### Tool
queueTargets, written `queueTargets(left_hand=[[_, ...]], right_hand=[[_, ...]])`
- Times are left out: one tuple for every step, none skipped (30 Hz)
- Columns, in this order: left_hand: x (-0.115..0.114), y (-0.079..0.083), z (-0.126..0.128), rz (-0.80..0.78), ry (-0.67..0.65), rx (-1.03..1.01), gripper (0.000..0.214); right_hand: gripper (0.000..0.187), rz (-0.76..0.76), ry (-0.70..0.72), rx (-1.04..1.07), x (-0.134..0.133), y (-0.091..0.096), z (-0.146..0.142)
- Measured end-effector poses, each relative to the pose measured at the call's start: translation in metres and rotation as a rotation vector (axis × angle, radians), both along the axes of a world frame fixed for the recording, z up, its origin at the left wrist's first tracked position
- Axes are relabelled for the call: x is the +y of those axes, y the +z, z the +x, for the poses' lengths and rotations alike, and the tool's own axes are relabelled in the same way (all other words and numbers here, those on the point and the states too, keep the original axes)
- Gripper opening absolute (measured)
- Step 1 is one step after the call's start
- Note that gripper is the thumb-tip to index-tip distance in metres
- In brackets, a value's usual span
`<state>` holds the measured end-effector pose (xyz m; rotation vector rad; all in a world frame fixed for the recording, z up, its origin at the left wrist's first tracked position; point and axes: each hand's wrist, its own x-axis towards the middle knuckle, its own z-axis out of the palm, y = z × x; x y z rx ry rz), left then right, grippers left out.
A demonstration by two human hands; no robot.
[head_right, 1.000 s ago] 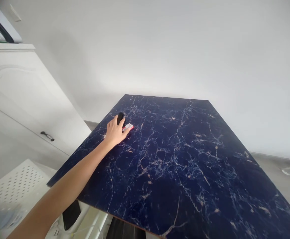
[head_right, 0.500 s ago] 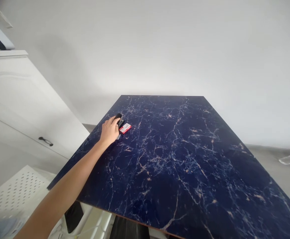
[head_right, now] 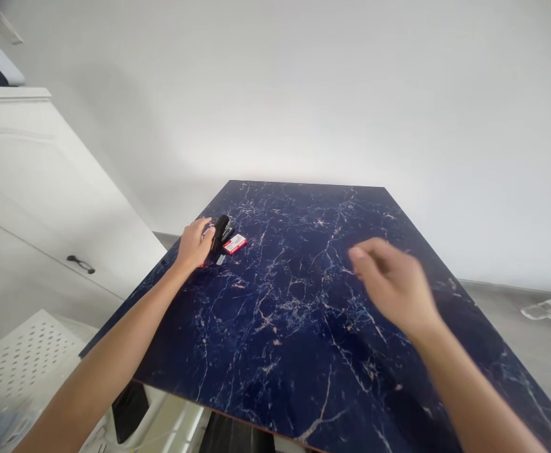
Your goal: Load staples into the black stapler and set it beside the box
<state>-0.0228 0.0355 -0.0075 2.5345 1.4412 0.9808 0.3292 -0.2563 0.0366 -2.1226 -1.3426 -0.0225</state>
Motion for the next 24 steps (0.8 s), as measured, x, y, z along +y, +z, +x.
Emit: queueTargets(left_hand=[[0.005, 0.000, -0.006, -0.017, -0.027, -0.030, 0.047], [0.009, 0.000, -0.011, -0.038, -0.056, -0.054, 0.047], [0.012, -0.001, -0.015, -0.064, -0.085, -0.071, 0.048], [0.015, -0.001, -0.019, -0.095, -0.111, -0.081, 0.049], [0.016, -0.002, -0.021, -0.133, -0.140, -0.083, 0.050], [0.016, -0.002, -0.022, -0.178, -0.171, -0.080, 0.051], [0.015, -0.002, -0.022, -0.224, -0.204, -0.071, 0.052], [0.014, -0.003, -0.021, -0.261, -0.231, -0.061, 0.054], [0.013, -0.003, -0.019, -0.288, -0.249, -0.056, 0.058], [0.011, -0.002, -0.017, -0.305, -0.260, -0.055, 0.061], [0.009, -0.002, -0.014, -0.319, -0.268, -0.058, 0.064], [0.007, -0.001, -0.011, -0.329, -0.275, -0.064, 0.065], [0.004, 0.000, -0.006, -0.338, -0.285, -0.074, 0.064], [0.000, 0.001, -0.001, -0.345, -0.302, -0.085, 0.063], [-0.005, 0.002, 0.006, -0.350, -0.331, -0.090, 0.062], [-0.011, 0.003, 0.014, -0.352, -0.372, -0.090, 0.061], [-0.019, 0.004, 0.024, -0.354, -0.421, -0.088, 0.061], [-0.027, 0.005, 0.035, -0.364, -0.485, -0.080, 0.061], [-0.037, 0.006, 0.047, -0.385, -0.557, -0.070, 0.061], [-0.047, 0.006, 0.060, -0.411, -0.632, -0.059, 0.062], [-0.057, 0.006, 0.073, -0.426, -0.707, -0.045, 0.062], [-0.067, 0.007, 0.086, -0.429, -0.782, -0.030, 0.063], [-0.077, 0.007, 0.098, -0.433, -0.853, -0.012, 0.064], [-0.086, 0.007, 0.108, -0.431, -0.917, 0.017, 0.064]], right_hand=[[0.029, -0.056, 0.059, 0.000, 0.006, -0.009, 0.003], [0.027, -0.115, 0.124, -0.007, 0.013, -0.020, 0.005], [0.024, -0.169, 0.182, -0.019, 0.019, -0.032, 0.009], [0.023, -0.210, 0.235, -0.041, 0.024, -0.042, 0.012], [0.024, -0.229, 0.246, -0.049, 0.028, -0.051, 0.015], [0.025, -0.241, 0.257, -0.053, 0.031, -0.058, 0.017], [0.026, -0.243, 0.259, -0.055, 0.032, -0.062, 0.018], [0.026, -0.246, 0.262, -0.060, 0.032, -0.064, 0.019], [0.024, -0.248, 0.268, -0.068, 0.031, -0.064, 0.018], [0.023, -0.248, 0.269, -0.078, 0.031, -0.062, 0.017], [0.021, -0.249, 0.268, -0.088, 0.030, -0.061, 0.016], [0.021, -0.250, 0.263, -0.094, 0.030, -0.059, 0.015], [0.020, -0.251, 0.257, -0.095, 0.030, -0.058, 0.013], [0.020, -0.250, 0.253, -0.094, 0.030, -0.057, 0.013], [0.020, -0.247, 0.248, -0.092, 0.031, -0.057, 0.012], [0.020, -0.242, 0.242, -0.090, 0.031, -0.058, 0.012], [0.020, -0.236, 0.239, -0.084, 0.032, -0.059, 0.012], [0.021, -0.229, 0.240, -0.074, 0.032, -0.060, 0.013], [0.022, -0.213, 0.240, -0.059, 0.032, -0.061, 0.013], [0.024, -0.187, 0.239, -0.040, 0.032, -0.061, 0.014], [0.025, -0.152, 0.236, -0.017, 0.031, -0.061, 0.014], [0.027, -0.112, 0.235, 0.008, 0.031, -0.061, 0.015], [0.028, -0.074, 0.241, 0.036, 0.029, -0.060, 0.015], [0.031, -0.042, 0.258, 0.064, 0.028, -0.059, 0.015]])
